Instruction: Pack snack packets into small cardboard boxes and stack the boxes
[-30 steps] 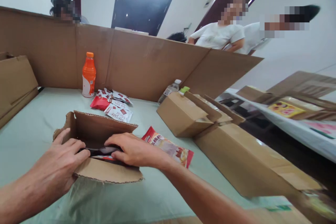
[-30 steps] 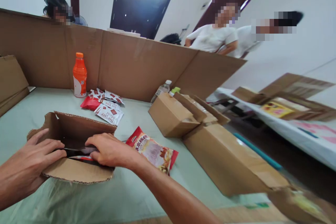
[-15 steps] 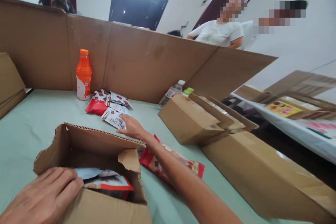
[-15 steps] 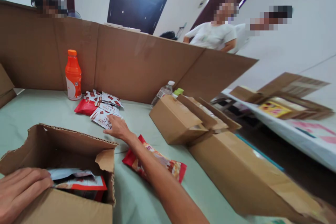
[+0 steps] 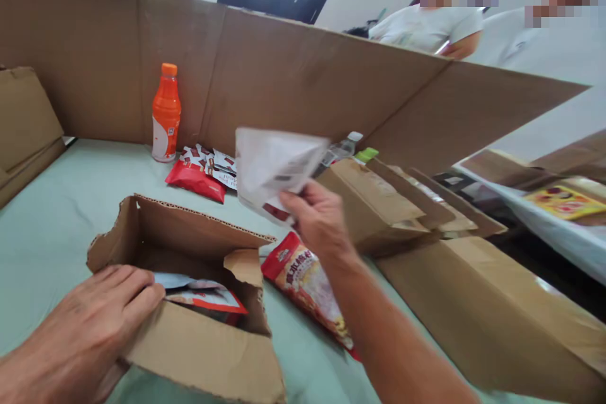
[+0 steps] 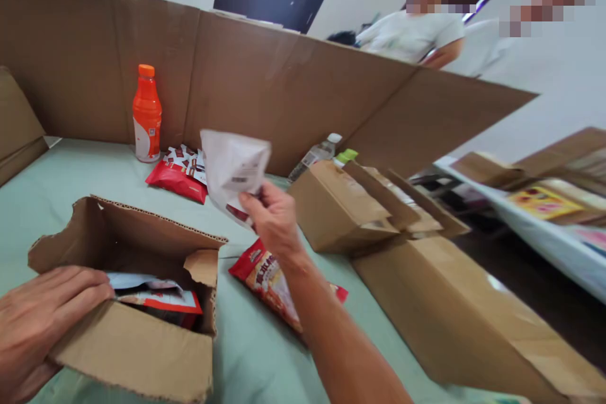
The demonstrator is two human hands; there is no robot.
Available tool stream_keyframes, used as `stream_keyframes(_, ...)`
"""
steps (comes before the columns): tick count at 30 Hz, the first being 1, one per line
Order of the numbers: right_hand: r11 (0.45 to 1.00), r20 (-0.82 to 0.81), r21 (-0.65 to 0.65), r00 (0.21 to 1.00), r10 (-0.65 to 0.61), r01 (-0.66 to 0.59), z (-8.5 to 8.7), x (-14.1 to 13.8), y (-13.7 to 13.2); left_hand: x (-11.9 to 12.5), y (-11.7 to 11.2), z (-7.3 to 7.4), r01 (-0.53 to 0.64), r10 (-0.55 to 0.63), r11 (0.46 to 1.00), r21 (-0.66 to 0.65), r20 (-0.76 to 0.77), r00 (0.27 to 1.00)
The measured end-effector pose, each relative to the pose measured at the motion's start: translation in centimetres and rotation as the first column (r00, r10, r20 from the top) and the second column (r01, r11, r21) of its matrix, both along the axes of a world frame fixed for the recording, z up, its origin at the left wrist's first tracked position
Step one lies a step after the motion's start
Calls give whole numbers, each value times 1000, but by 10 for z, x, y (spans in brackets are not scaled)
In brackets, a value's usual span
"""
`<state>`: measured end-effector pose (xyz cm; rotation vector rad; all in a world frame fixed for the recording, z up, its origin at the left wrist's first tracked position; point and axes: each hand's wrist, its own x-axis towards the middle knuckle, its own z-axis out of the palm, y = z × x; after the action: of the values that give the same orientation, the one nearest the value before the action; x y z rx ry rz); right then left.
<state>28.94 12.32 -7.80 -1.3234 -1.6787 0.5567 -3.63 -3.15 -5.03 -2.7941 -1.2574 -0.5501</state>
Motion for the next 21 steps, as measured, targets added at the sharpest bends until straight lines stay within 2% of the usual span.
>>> stream_keyframes(1,997,-218,58,975,53,-41,15,4,-20,1,1,4,9,-9,1000,-15,-16,1000)
stream_keyframes(2,993,-337,92,936,99,-73,29,5,-40,2,1,7,13,-14,999,-35,-37,999)
stream_keyframes(3,987,-379,118,914,146,-109,42,3,-58,2,1,9,12,-14,999,-46,-53,998)
stream_keyframes(5,957,-268,170,923,275,-235,63,-10,-86,0,1,10,7,-10,999,-48,-71,997)
stream_keyframes(7,905,-36,199,920,391,-377,73,-31,-98,-3,2,7,-9,4,999,-50,-93,996)
stream_keyframes(9,857,172,190,876,451,-479,74,-53,-99,-6,2,0,-24,16,998,-65,-115,993)
stream_keyframes(12,838,336,151,825,455,-524,73,-75,-97,-9,2,-11,-33,24,996,-88,-102,994)
stream_keyframes(14,847,351,158,831,432,-507,78,-79,-103,-11,2,-18,-47,43,997,-68,-57,997)
stream_keyframes(18,871,198,191,887,418,-453,99,-69,-124,-9,0,-21,-39,38,999,-34,-28,999)
stream_keyframes(21,871,201,100,867,455,-481,102,-63,-123,-7,1,-18,-19,17,999,-31,-50,999)
